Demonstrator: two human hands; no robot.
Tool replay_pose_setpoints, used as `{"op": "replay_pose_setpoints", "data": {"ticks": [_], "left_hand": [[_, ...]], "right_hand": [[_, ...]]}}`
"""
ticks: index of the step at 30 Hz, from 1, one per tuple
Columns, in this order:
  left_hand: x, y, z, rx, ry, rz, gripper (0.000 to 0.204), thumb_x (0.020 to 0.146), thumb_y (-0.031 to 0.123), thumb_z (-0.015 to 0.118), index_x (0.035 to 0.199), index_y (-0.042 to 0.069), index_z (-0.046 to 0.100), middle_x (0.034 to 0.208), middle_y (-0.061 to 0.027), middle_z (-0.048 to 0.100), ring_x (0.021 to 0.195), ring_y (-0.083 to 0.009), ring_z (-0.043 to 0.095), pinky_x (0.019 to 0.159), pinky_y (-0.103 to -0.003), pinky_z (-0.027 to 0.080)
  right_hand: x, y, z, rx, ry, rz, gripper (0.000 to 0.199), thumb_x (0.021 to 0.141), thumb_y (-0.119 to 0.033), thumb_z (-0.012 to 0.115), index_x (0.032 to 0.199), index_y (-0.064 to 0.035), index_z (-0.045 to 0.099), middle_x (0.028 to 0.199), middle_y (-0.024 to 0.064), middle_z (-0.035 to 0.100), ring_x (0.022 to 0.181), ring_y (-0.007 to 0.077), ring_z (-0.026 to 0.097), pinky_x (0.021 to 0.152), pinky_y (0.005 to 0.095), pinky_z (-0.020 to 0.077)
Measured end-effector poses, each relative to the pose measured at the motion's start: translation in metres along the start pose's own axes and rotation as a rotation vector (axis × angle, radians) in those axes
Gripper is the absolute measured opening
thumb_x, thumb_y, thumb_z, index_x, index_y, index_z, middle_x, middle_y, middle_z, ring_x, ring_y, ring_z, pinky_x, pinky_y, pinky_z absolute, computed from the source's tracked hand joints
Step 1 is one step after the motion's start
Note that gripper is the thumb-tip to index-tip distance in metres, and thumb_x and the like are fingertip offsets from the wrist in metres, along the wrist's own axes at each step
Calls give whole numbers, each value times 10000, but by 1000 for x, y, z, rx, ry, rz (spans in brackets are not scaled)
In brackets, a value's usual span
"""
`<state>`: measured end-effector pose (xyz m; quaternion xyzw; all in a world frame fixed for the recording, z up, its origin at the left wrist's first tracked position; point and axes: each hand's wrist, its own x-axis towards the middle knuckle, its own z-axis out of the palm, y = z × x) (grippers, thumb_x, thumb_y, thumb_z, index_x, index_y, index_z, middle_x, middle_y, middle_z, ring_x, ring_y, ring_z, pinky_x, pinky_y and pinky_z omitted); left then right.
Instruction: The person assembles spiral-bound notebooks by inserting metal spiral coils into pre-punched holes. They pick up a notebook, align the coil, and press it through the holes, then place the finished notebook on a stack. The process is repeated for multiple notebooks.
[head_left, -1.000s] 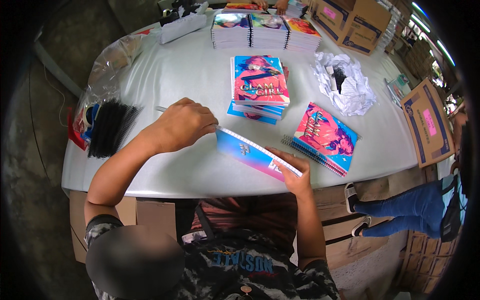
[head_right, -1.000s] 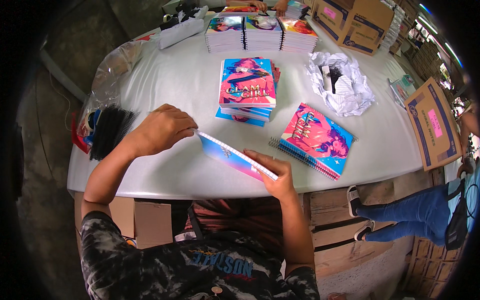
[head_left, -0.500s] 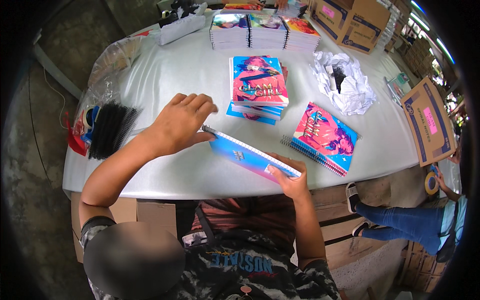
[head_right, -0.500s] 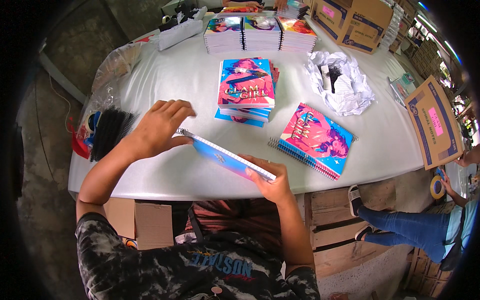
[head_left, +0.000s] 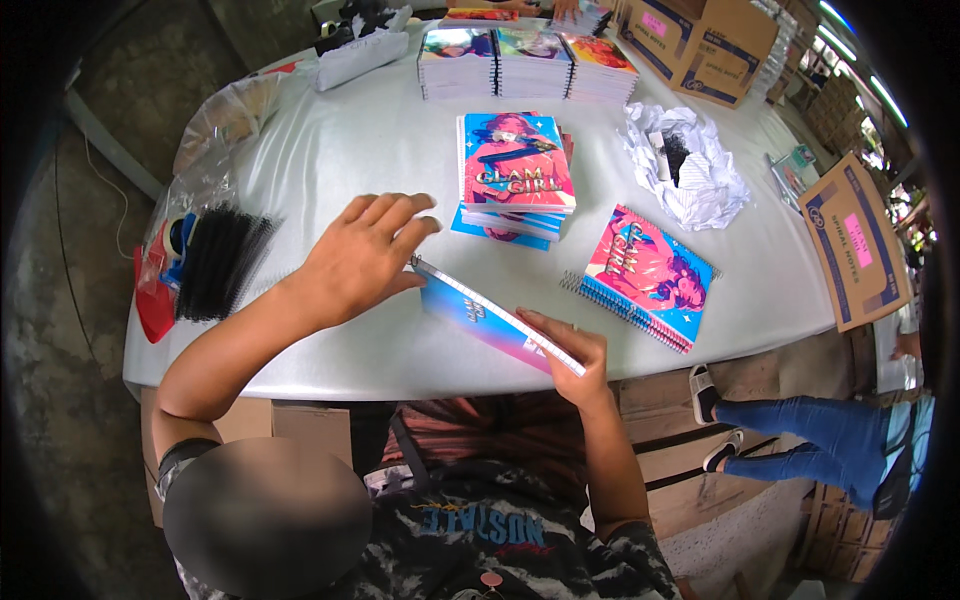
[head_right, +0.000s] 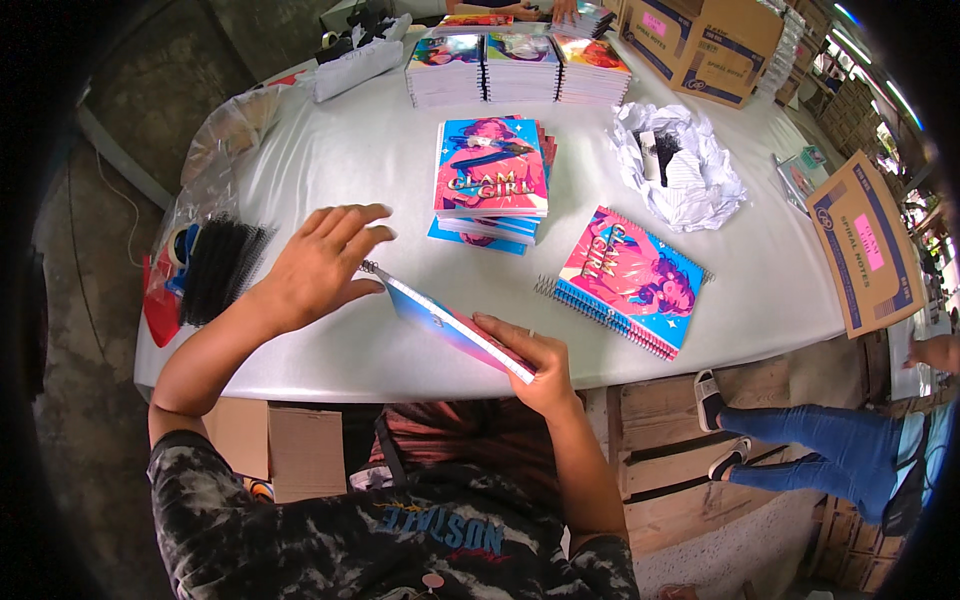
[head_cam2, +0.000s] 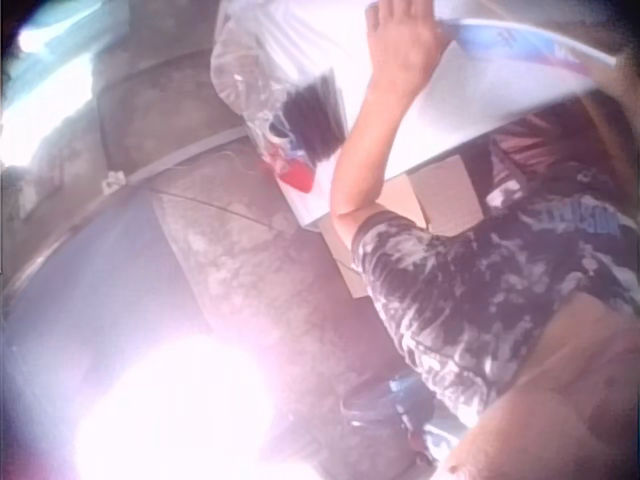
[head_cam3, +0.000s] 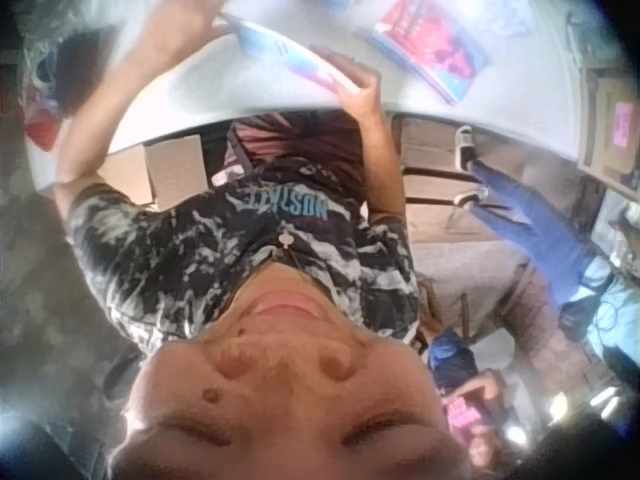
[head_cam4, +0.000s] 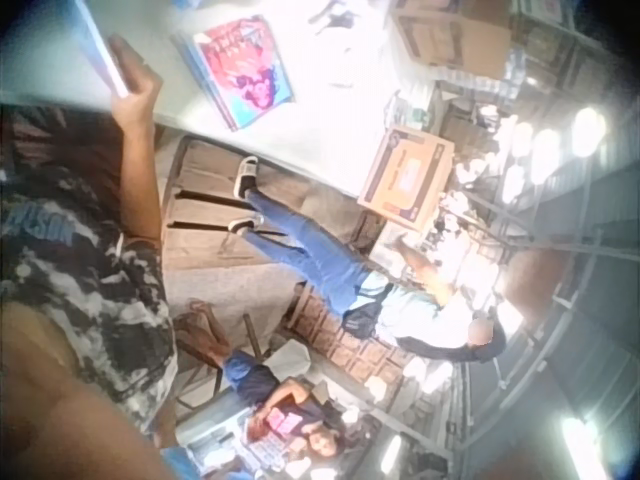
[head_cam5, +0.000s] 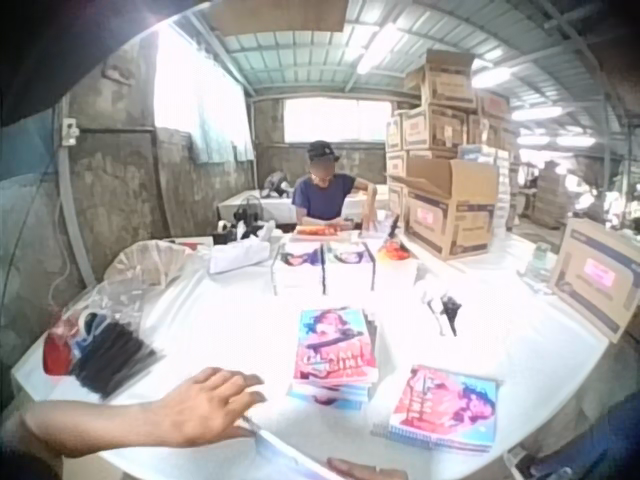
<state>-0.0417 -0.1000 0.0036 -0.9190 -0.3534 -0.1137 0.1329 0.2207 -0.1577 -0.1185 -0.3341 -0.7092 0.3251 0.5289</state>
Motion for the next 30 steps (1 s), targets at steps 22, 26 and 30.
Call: {"op": "replay_pose_setpoints", "data": {"ticks": [22, 26, 30], "left_hand": [[-52, 17, 91, 182, 919, -110, 1148, 723, 828, 270, 1381, -104, 133, 1473, -261, 17, 1342, -470, 21, 1024, -633, 21], [-74, 27, 134, -81, 672, -234, 1110, 729, 798, 330, 1371, -97, 195, 1412, -352, 93, 1344, -463, 40, 1041, -603, -3], [-65, 21, 103, 38, 727, -60, 1098, 745, 791, 316, 1367, -107, 203, 1394, -369, 115, 1337, -475, 41, 1037, -610, -36]], "right_hand": [[-14, -7, 20, -48, -1, -247, 341, 728, -20, 668, 1065, 21, 629, 1022, 188, 646, 923, 284, 652, 786, 332, 519], [-12, -9, 24, -47, -26, -294, 339, 724, -25, 673, 1056, 31, 628, 1016, 195, 645, 907, 289, 656, 781, 339, 521], [-5, -8, 19, -76, -1, -307, 346, 721, -39, 682, 1053, 37, 626, 1004, 193, 649, 901, 287, 658, 781, 337, 521]]}}
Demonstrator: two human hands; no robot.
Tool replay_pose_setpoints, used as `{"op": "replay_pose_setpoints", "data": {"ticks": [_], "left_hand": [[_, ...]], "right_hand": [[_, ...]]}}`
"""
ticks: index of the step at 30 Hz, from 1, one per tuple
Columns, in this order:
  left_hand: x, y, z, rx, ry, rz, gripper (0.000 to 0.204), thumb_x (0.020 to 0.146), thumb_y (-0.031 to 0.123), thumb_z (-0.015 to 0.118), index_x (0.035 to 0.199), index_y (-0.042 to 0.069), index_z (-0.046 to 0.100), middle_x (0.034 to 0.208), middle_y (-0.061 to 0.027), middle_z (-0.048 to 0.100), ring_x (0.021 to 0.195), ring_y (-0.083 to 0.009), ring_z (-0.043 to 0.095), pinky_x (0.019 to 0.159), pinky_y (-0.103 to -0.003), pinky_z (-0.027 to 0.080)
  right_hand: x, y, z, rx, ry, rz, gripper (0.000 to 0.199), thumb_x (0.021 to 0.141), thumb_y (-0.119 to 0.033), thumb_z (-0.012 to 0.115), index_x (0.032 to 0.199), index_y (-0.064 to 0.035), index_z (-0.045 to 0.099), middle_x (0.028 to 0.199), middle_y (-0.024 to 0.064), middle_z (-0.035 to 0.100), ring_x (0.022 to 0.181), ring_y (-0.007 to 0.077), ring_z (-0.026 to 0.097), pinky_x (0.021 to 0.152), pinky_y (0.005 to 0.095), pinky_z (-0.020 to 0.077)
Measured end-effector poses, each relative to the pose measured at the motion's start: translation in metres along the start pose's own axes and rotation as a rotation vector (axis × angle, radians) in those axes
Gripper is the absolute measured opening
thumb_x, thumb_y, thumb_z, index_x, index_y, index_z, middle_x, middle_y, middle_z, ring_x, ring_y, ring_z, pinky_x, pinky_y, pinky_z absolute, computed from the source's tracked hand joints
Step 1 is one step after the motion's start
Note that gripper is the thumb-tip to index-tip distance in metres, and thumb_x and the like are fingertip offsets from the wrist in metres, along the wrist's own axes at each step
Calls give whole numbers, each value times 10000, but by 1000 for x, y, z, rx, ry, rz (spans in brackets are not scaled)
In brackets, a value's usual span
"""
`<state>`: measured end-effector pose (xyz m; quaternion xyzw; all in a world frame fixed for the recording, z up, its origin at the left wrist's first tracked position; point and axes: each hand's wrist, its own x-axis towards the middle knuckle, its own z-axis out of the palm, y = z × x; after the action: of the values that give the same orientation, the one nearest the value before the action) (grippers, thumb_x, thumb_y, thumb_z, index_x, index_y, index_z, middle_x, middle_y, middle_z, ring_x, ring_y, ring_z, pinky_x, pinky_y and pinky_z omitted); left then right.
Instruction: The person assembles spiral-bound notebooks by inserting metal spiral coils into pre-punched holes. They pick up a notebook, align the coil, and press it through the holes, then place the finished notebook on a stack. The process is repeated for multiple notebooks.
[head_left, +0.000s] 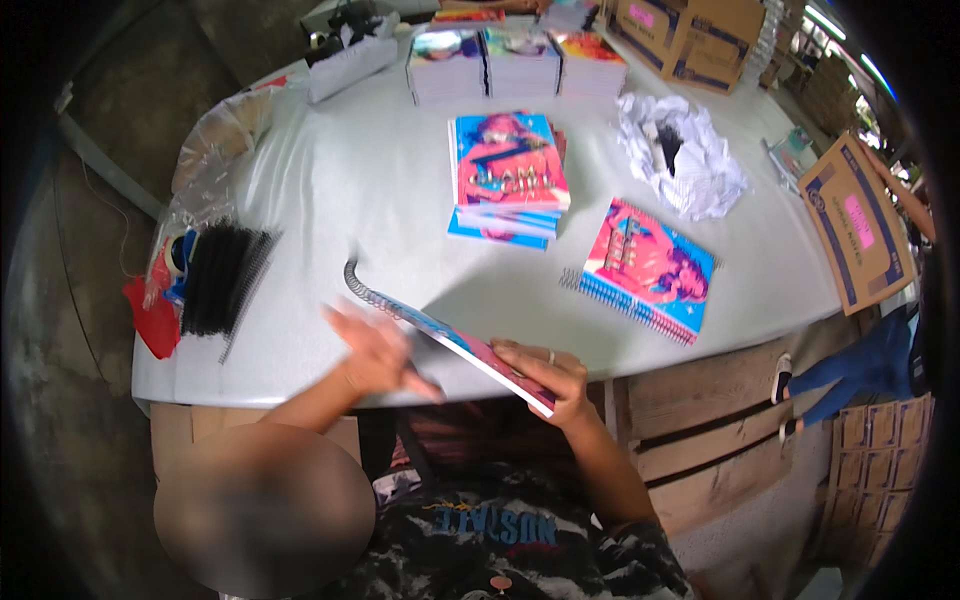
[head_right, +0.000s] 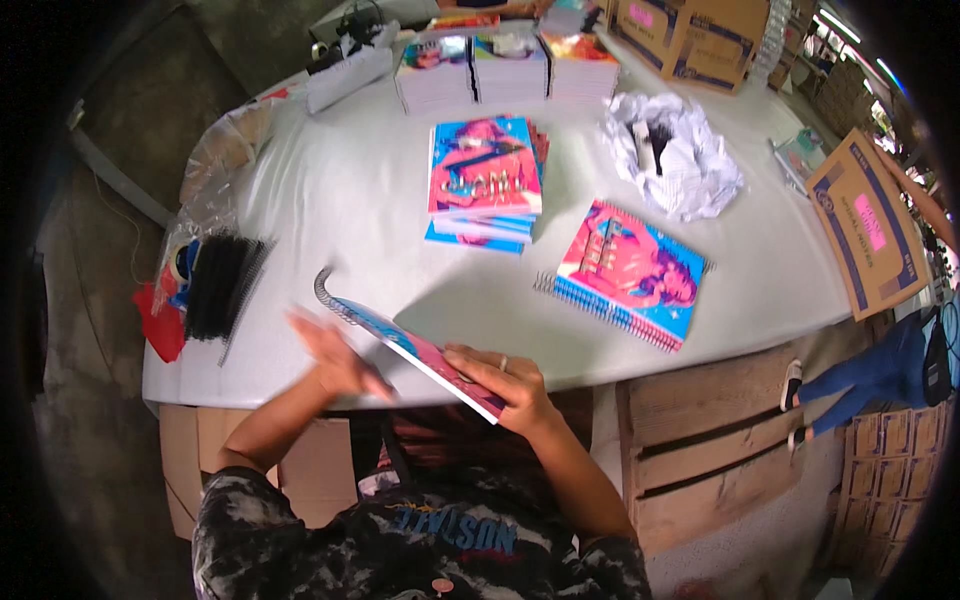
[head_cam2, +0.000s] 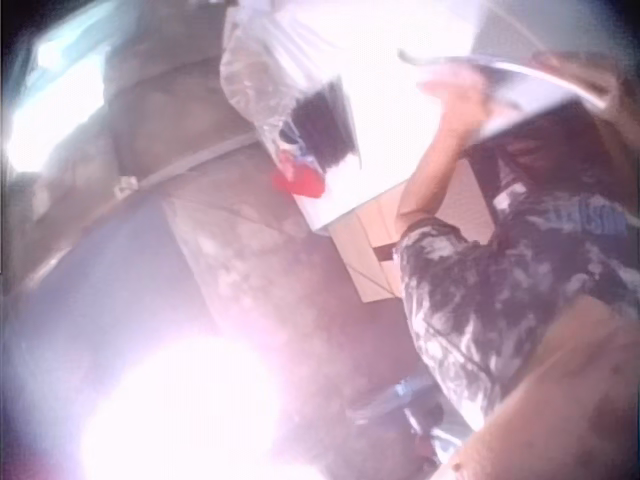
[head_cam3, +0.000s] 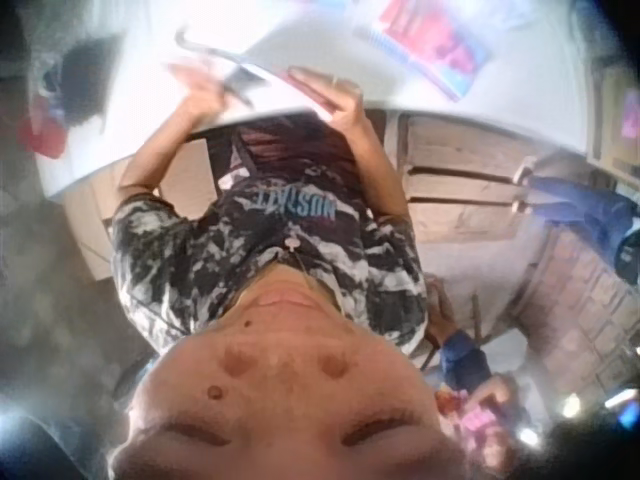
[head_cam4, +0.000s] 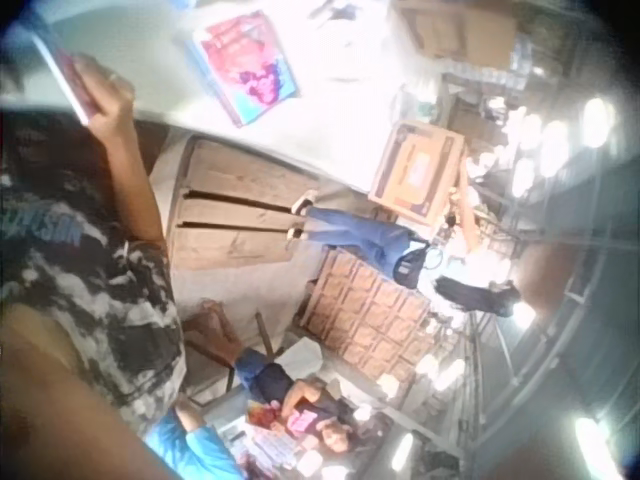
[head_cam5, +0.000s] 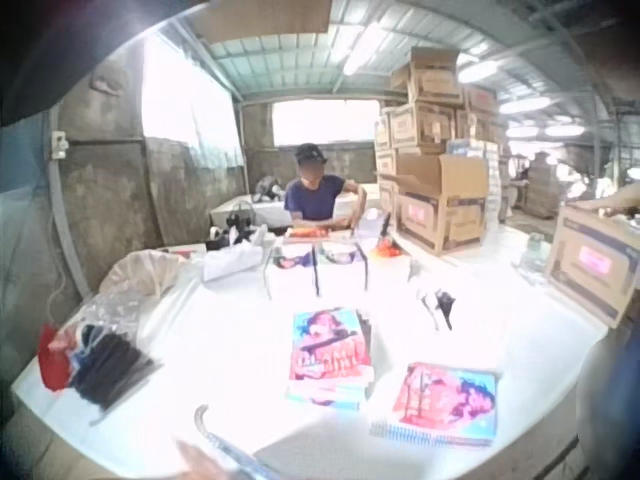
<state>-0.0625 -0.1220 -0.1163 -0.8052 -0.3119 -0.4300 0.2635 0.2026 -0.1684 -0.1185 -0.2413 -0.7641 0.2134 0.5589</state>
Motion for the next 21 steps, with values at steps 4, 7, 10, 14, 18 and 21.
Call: {"op": "replay_pose_setpoints", "data": {"ticks": [4, 7, 10, 14, 18, 21], "left_hand": [[-6, 0, -4, -29, -92, -174, 1181, 696, 801, 409, 1394, -70, 22, 1441, -311, -58, 1348, -451, -40, 1042, -600, -22], [-52, 42, -10, -142, -498, 9, 1233, 672, 839, 370, 1401, -74, -22, 1388, -391, -157, 1320, -500, -113, 1038, -599, -13], [8, -11, -16, 93, 145, 22, 1175, 705, 836, 296, 1405, -76, 56, 1403, -388, -48, 1322, -507, -37, 1041, -596, 12], [-31, 20, 16, -83, -17, -69, 1174, 704, 846, 265, 1405, -73, 62, 1443, -306, 41, 1312, -513, 48, 1032, -619, 18], [-28, 19, -2, -12, -41, 177, 1153, 694, 843, 305, 1425, -13, 56, 1462, -273, 57, 1323, -491, 42, 1033, -624, -11], [15, -13, -9, -4, 247, -195, 1165, 677, 840, 361, 1425, -3, 65, 1475, -253, 12, 1349, -428, 19, 1046, -592, -14]], "right_hand": [[-3, -10, 9, 95, 0, 28, 356, 709, -55, 698, 1046, 37, 631, 990, 187, 655, 895, 287, 660, 793, 346, 512], [-9, -3, 7, 60, 15, 10, 346, 707, -53, 703, 1032, 42, 635, 989, 185, 655, 896, 288, 659, 799, 350, 509], [-7, -6, 7, 57, 21, -7, 331, 709, -36, 695, 1026, 42, 636, 987, 183, 655, 890, 286, 660, 780, 343, 516], [-7, -4, 13, 40, -24, -17, 353, 720, -25, 687, 1060, 45, 618, 1010, 190, 646, 900, 283, 657, 755, 335, 526], [-8, 1, 5, 67, 28, -9, 389, 701, -29, 702, 1077, 27, 618, 1035, 180, 643, 912, 276, 654, 758, 340, 526], [-12, -2, 12, 74, -3, 9, 398, 703, -41, 706, 1085, 25, 616, 1032, 173, 646, 913, 277, 654, 769, 339, 521]]}}
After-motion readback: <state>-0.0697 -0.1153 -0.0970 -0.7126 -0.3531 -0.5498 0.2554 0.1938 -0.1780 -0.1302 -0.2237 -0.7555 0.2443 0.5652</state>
